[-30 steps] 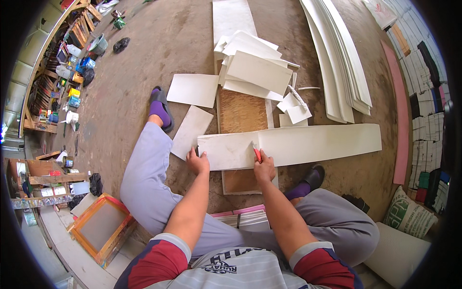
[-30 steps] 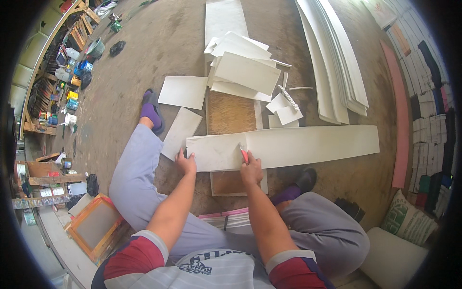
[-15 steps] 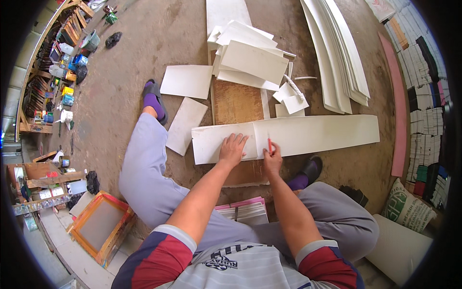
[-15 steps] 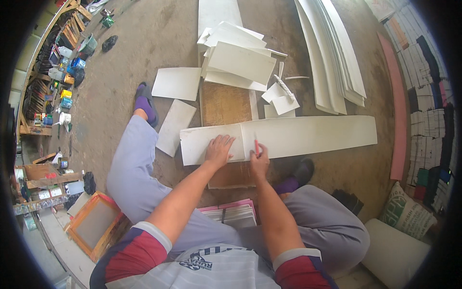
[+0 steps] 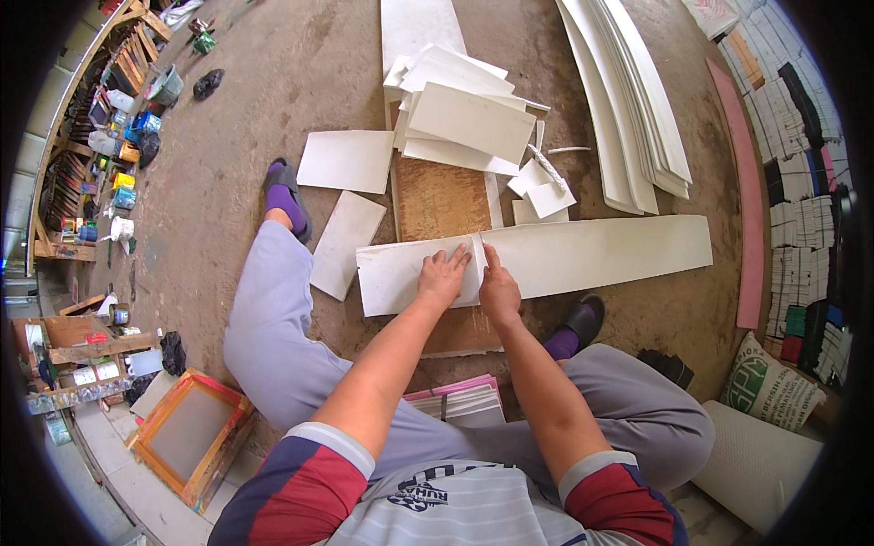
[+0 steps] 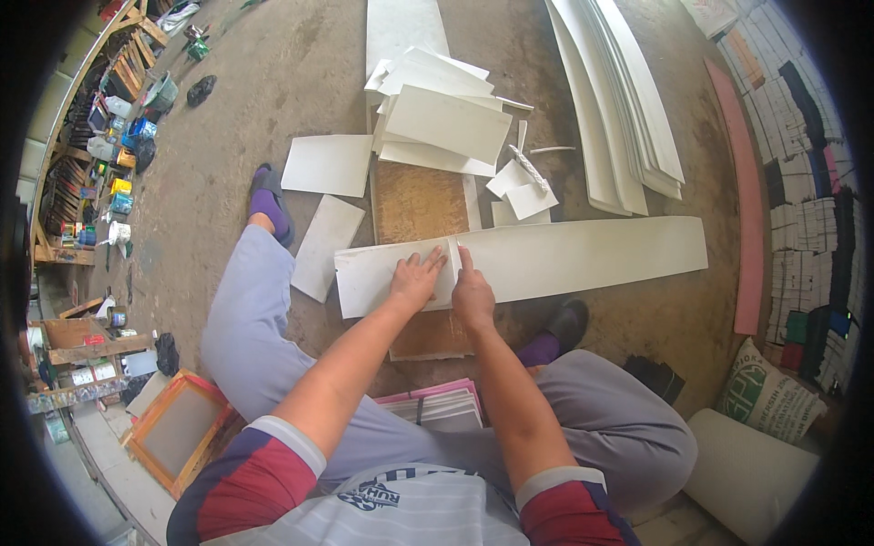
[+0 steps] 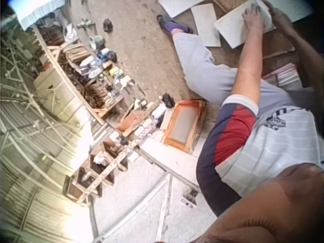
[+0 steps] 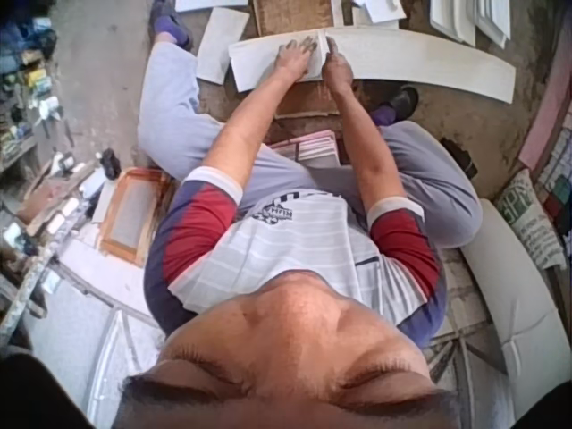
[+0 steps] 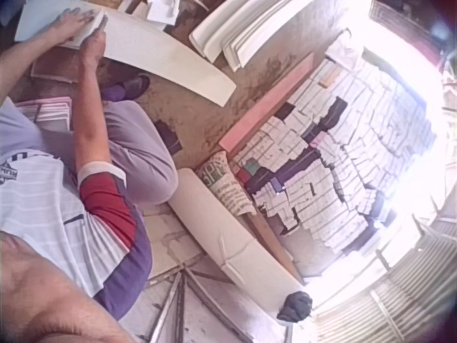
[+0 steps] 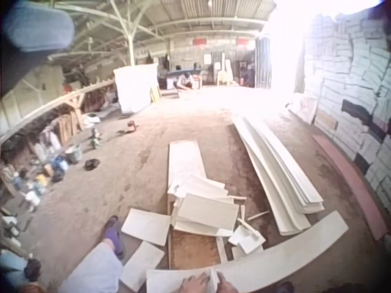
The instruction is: The person sits on the floor and uses a red utility knife to score and snap white rectangular panels into smaller pieces. They repeatedly align, score, and break the panels, stacking the cut pieces nearby.
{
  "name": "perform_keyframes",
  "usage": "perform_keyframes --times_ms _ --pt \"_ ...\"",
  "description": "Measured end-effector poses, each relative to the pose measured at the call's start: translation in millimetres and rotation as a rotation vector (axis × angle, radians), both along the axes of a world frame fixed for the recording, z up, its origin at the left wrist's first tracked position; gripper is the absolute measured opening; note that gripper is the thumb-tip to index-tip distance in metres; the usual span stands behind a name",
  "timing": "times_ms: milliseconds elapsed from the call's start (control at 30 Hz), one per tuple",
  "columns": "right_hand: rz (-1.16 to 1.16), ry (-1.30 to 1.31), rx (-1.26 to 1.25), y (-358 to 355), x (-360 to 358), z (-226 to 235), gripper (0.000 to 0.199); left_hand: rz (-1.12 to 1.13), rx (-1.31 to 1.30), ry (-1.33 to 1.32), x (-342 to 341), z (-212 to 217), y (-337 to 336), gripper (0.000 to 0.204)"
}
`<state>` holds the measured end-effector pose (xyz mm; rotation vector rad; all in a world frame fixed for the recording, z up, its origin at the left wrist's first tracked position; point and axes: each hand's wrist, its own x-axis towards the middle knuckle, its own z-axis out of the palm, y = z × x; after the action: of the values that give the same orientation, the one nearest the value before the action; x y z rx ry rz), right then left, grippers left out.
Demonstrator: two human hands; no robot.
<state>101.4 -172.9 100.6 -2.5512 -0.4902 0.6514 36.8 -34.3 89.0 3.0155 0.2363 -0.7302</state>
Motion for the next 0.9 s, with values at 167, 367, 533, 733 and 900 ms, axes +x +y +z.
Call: perform_keyframes --times_ms 167,367,533,733,900 --pt "0.063 0.032 -0.066 9 2 -2 0.063 0.006 0.017 -0.041 0 -6 0 0.087" --pt "0.041 -0.031 -0.042 13 0 -17 0.053 -0.014 0.018 -0.026 2 -14 1 0.098" --pt "0.046 0.001 -0.035 18 -1 -17 0.055 -0.009 0.009 -0.03 0 -20 2 0.091" --pt "0.049 0.049 -0.076 29 2 -3 0.063 -0.032 0.034 0.012 2 -17 2 0.086" --pt "0.066 0.113 -0.113 31 -3 21 0.066 -0.006 0.031 -0.064 -2 -24 4 0.091"
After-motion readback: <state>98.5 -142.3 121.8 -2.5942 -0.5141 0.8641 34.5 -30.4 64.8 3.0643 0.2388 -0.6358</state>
